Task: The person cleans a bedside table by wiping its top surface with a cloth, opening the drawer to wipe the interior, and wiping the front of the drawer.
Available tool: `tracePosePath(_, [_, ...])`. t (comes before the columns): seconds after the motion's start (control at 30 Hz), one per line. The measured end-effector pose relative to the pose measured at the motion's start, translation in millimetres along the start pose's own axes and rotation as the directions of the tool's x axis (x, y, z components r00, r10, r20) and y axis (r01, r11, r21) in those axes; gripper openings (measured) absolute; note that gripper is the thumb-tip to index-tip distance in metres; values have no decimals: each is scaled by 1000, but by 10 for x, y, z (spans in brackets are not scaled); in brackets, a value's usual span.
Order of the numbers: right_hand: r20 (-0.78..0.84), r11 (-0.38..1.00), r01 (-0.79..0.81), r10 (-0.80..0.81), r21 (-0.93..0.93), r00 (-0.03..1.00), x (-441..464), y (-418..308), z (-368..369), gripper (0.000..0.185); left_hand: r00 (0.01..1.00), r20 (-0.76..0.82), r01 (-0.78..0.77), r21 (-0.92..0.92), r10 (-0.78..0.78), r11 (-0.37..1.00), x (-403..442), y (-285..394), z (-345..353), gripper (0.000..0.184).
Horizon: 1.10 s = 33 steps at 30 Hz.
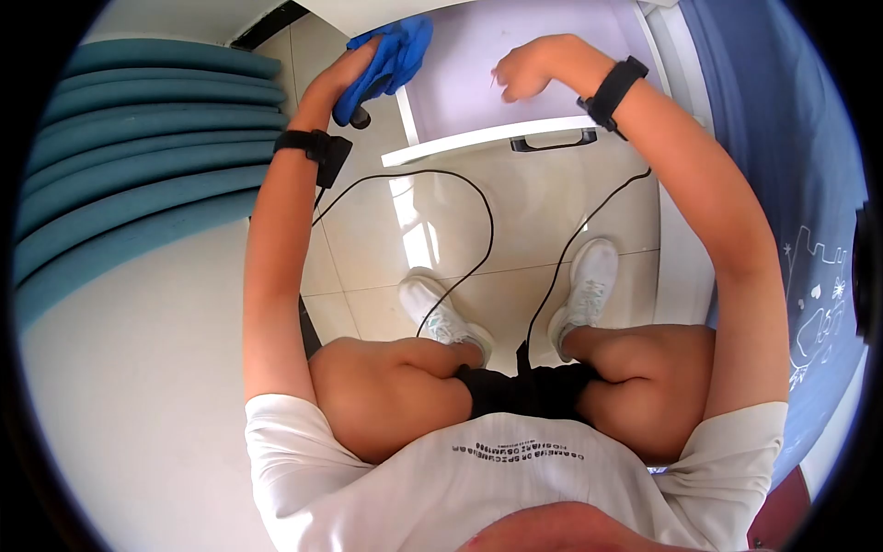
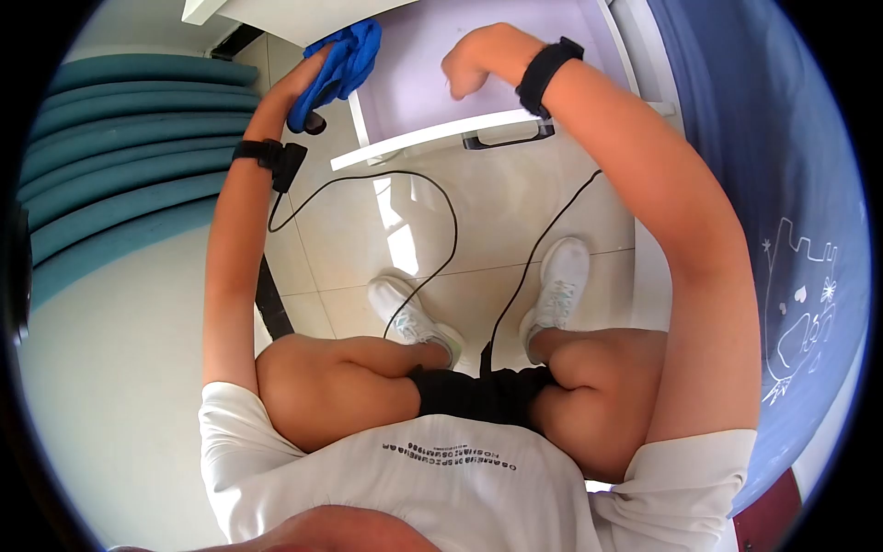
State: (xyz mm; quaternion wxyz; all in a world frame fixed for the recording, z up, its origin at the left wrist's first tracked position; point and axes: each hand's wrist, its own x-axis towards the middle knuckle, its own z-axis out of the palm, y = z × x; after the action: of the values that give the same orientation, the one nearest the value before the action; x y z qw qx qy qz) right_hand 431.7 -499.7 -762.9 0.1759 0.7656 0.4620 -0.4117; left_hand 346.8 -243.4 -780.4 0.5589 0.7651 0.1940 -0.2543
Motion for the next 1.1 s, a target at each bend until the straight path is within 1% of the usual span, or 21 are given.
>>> tracePosePath(0.07, [103, 993, -82, 90, -85, 991, -42, 181, -34, 66, 999, 35, 1, 8, -1, 1000, 5, 2, -30, 63])
tracePosePath(0.1, [101, 993, -83, 91, -88, 991, -116, 262, -30, 66, 999, 40, -5, -16, 6, 1000, 13, -23, -39, 65])
tracePosePath(0.17, [156, 984, -170, 177, -58, 972, -282, 426, -27, 70, 998, 54, -10, -39, 12, 999, 56, -132, -37, 67])
tracePosePath(0.2, [194, 973, -227, 228, -26, 954, -410, 435, -64, 72, 995, 98, -1, -100, 11, 995, 56, -214, -37, 65])
tracePosePath(0.27, [160, 970, -244, 242, -7, 957, -426, 582, 35, 72, 989, 146, 4, -164, 20, 987, 6, -240, -20, 62])
tracePosePath(0.33, [128, 967, -252, 248, 17, 960, -433, 634, 120, 73, 920, 296, 255, 52, -259, 966, -307, -176, 58, 56])
tracePosePath(0.37, [104, 972, -231, 226, 32, 968, -442, 642, 131, 74, 925, 262, 279, 23, -275, 960, -464, -220, 184, 50])
tracePosePath(0.47, [81, 976, -217, 214, 24, 973, -476, 654, 167, 77, 935, 271, 213, 86, -229, 973, -643, -204, 395, 46])
tracePosePath(0.53, [79, 977, -213, 212, 2, 974, -429, 652, 191, 79, 930, 255, 215, 211, -266, 953, -707, -105, 341, 44])
tracePosePath(0.57, [81, 977, -215, 213, 11, 974, -374, 666, 216, 80, 931, 253, 212, 208, -262, 955, -654, -121, 293, 44])
tracePosePath(0.63, [91, 976, -216, 214, 15, 973, -400, 627, 209, 81, 882, 466, -100, 338, -73, 936, -457, -167, 181, 44])
tracePosePath(0.67, [105, 972, -237, 235, 4, 966, -489, 530, 147, 80, 855, 518, -182, 363, -36, 914, -412, -136, 142, 42])
tracePosePath(0.7, [116, 966, -257, 256, -9, 960, -548, 483, 75, 80, 856, 517, -183, 357, -30, 916, -500, 40, 160, 42])
tracePosePath(0.77, [133, 949, -316, 315, -21, 940, -529, 551, -39, 81, 932, 331, -132, 692, -149, 710, -797, 514, 240, 40])
tracePosePath(0.8, [144, 928, -371, 371, -29, 917, -492, 589, -81, 81, 932, 329, -130, 690, -149, 712, -863, 574, 259, 40])
tracePosePath(0.87, [130, 927, -376, 374, -15, 918, -436, 680, -111, 82, 920, 389, -223, 632, -55, 742, -948, 633, 294, 44])
tracePosePath(0.9, [114, 924, -382, 379, 3, 918, -416, 717, -118, 83, 921, 385, -219, 635, -58, 741, -950, 575, 382, 44])
tracePosePath(0.97, [95, 934, -357, 354, 20, 930, -324, 754, -113, 84, 882, 337, -467, 530, 329, 708, -896, 382, 658, 43])
tracePosePath(1.0, [79, 942, -335, 331, 32, 940, -281, 755, -111, 85, 883, 336, -464, 529, 327, 710, -922, 392, 827, 43])
tracePosePath(1.07, [30, 937, -348, 347, 27, 937, -243, 673, -146, 82, 805, 151, -558, 519, 573, 648, -966, 415, 1120, 47])
tracePosePath(1.1, [-17, 931, -365, 365, 21, 931, -240, 622, -147, 79, 808, 150, -557, 511, 570, 655, -964, 405, 1114, 47])
